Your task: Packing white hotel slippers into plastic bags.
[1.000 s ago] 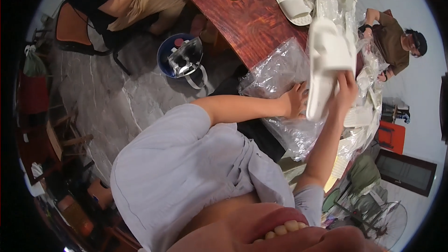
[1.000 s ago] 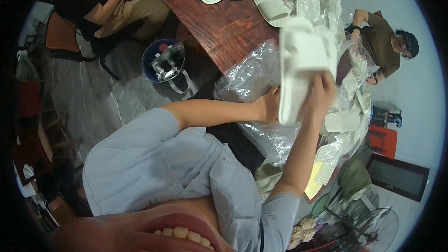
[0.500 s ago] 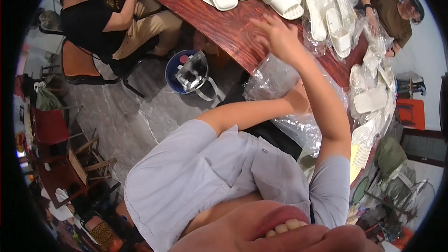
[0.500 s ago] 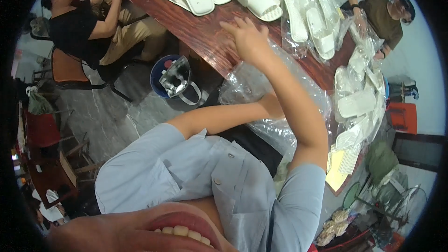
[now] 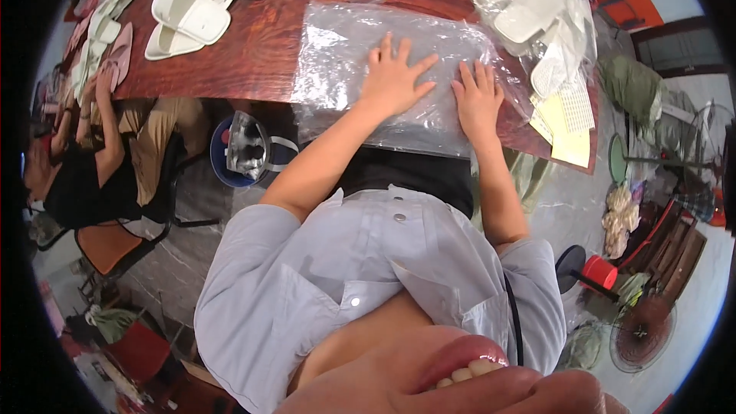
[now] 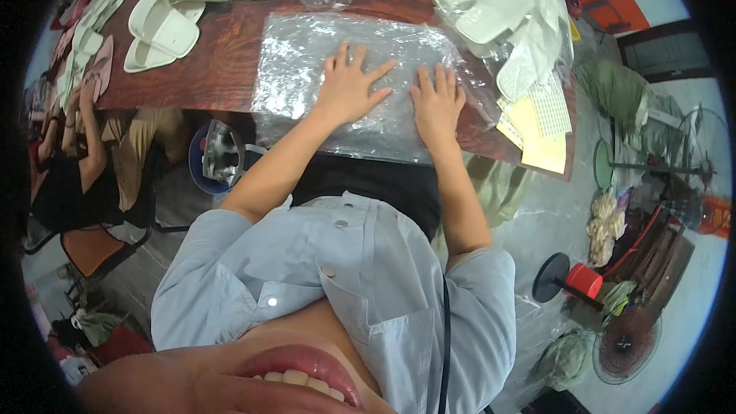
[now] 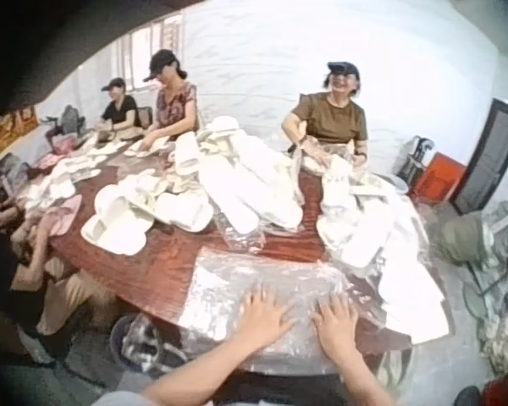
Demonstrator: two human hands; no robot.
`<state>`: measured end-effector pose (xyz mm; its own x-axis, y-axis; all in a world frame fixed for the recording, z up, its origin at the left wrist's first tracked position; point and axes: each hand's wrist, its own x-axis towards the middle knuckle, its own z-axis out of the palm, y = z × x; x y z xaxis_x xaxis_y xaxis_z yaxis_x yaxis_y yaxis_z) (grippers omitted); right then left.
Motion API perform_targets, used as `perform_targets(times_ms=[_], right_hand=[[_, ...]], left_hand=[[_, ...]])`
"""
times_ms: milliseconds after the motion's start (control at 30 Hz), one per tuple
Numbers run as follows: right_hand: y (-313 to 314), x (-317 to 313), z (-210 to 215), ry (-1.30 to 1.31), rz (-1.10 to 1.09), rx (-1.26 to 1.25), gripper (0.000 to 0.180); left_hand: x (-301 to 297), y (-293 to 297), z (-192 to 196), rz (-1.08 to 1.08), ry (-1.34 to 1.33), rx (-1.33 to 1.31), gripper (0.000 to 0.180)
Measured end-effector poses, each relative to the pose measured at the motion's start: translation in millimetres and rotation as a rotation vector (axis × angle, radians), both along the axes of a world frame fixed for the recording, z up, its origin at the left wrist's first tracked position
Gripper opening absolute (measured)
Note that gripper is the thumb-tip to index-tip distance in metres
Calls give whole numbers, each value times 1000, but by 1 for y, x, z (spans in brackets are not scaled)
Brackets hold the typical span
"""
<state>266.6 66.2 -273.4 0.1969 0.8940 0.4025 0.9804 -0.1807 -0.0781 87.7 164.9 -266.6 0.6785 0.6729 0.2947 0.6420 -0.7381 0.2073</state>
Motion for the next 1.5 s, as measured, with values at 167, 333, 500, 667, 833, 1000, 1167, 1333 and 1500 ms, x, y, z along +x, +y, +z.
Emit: perform_targets(times_ms=[167, 333, 500, 667, 833, 1000, 1167, 1333, 1500], right_hand=[[-1, -7, -14, 30, -25, 85, 42], [-4, -6, -12, 44, -27, 113, 41], [-3, 11, -12, 358, 39, 103, 41], [-5, 31, 58, 35, -173, 298, 59], [34, 104, 48, -391, -330, 132, 74], [52, 151, 39, -428, -184, 43, 60], [66, 191, 60, -266, -97, 99, 31], [64, 233, 117, 89, -17, 635, 22], [32, 274, 173, 441, 141, 644, 29]], left_hand=[[-7, -4, 11, -18, -19, -2, 54], [5, -26, 42, -122, 86, -25, 56], [15, -42, 2, -172, -15, 66, 52], [7, -41, 0, -182, -62, 30, 51], [14, -42, 2, -174, -70, 32, 55], [14, -42, -2, -230, -70, 5, 52], [15, -40, 7, -265, -20, -32, 64], [20, -38, 13, -248, 75, -68, 66], [22, -40, 18, -242, 100, -95, 66]])
